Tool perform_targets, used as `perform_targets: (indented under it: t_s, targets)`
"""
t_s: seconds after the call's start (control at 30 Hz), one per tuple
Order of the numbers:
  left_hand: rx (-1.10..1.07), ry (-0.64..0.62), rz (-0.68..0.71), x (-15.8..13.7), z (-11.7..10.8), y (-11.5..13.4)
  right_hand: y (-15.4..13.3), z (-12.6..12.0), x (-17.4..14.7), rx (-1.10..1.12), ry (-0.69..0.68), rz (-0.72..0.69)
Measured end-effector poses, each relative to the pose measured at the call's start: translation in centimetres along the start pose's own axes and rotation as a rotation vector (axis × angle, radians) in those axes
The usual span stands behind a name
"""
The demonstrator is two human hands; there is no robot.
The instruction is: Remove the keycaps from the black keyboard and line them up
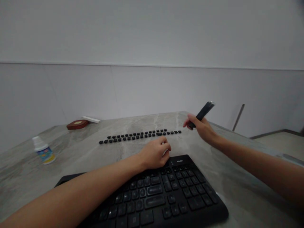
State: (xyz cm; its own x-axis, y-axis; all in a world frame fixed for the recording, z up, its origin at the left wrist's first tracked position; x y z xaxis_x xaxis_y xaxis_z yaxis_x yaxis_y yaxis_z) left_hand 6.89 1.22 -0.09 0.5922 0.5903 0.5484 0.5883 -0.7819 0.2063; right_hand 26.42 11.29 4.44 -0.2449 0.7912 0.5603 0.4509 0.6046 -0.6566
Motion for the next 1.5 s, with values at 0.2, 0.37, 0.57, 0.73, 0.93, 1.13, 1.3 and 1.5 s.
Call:
perform_targets:
  t_s: [0.2,0.37,0.57,0.73,0.93,1.13,1.3,1.5]
  targets:
    - [-0.168,0.075,0.111,0.4,-1.5,2.0,-4.0,-0.3,-7.4,-0.191,-0.343,-0.35]
    - [-0.385,-0.069,0.179,0.3,-1.8,3.6,-4.2,0.0,-7.3,-0.141,-0.569,-0.489]
    - [-0.348,-0.308,0.244,-0.2,-0.6,3.8,-3.4,-0.1,-7.7,-0.294,-0.713,-0.671]
    - [-0.33,-0.335,0.251,-0.2,-0.6,3.9,-4.6,-0.6,-7.9,-0.363,-0.711,-0.798]
    - [-0.357,-0.365,0.263,-0.1,-0.6,4.0,-5.4,-0.5,-8.4,-0.432,-0.697,-0.854]
    - [-0.351,-0.386,0.261,-0.2,-0.6,4.0,-5.4,-0.3,-8.9,-0.538,-0.684,-0.87]
    - [-0.347,-0.389,0.264,-0.2,-0.5,4.0,-5.4,-0.2,-9.1,-0.618,-0.661,-0.897]
    - [-0.351,-0.395,0.289,-0.1,-0.4,4.1,-4.7,-0.2,-8.5,-0.593,-0.721,-0.704]
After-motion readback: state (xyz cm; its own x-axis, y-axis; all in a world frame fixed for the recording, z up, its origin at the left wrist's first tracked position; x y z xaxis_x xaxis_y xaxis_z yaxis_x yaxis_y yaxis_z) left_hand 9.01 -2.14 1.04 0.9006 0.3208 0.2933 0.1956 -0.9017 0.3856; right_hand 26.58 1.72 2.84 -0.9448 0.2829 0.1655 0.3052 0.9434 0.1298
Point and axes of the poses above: each hand's wrist, its own x-axis towards the middle knuckle, its own z-axis out of the palm, y = z × x, the point moved 4 cm from there along x, towards the middle knuckle, and after that the axes turned 6 degrees about -x, right-handed, at the moved point
